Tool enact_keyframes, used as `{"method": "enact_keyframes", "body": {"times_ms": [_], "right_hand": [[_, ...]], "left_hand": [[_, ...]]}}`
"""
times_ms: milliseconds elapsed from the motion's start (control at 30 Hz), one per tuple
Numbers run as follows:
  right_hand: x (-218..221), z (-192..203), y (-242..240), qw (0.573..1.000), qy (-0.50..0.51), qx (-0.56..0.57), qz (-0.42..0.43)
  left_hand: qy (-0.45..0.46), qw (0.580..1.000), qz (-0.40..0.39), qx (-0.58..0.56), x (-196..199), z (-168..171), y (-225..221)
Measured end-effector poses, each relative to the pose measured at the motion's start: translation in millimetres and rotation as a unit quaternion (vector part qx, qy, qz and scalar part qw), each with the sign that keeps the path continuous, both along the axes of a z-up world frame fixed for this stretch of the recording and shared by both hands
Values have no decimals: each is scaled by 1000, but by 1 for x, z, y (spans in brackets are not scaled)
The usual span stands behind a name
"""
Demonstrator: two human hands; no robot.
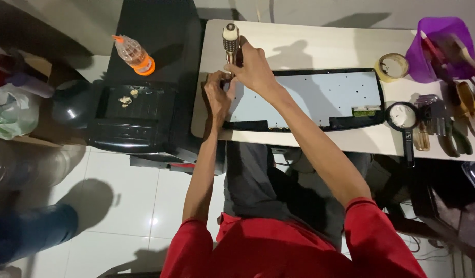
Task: Disassembling a computer keyboard to realign the internal membrane and rubber dome layers before reassembly.
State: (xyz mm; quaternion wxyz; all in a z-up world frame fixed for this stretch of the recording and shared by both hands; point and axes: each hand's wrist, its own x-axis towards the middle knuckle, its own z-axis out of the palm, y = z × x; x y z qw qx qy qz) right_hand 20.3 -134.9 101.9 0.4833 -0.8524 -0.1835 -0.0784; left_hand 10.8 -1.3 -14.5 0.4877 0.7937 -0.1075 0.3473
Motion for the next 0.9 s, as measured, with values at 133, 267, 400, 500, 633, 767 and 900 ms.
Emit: {"method": "enact_keyframes", "body": {"times_ms": [133,267,400,500,633,767,900], "right_hand": [[8,-14,-4,998,-19,30,52],[8,-18,-7,997,-14,17,72],[4,-21,-6,999,-25,22,42],[7,-27,-8,999,-12,47,16],[9,-26,-12,1000,-15,0,-3],[1,-21,-9,997,-35,37,59],[4,-27,-3,999,-47,13,22]], "left_hand": [[-14,1000,6,25,2,-10,1],[-3,999,-27,31,8,-19,4],[-17,999,-21,30,7,-11,3],[24,999,-3,40,10,-20,4],[-2,1000,-26,12,8,-10,1],[20,1000,-20,10,7,-10,2],[-35,998,-48,23,5,-7,5]]}}
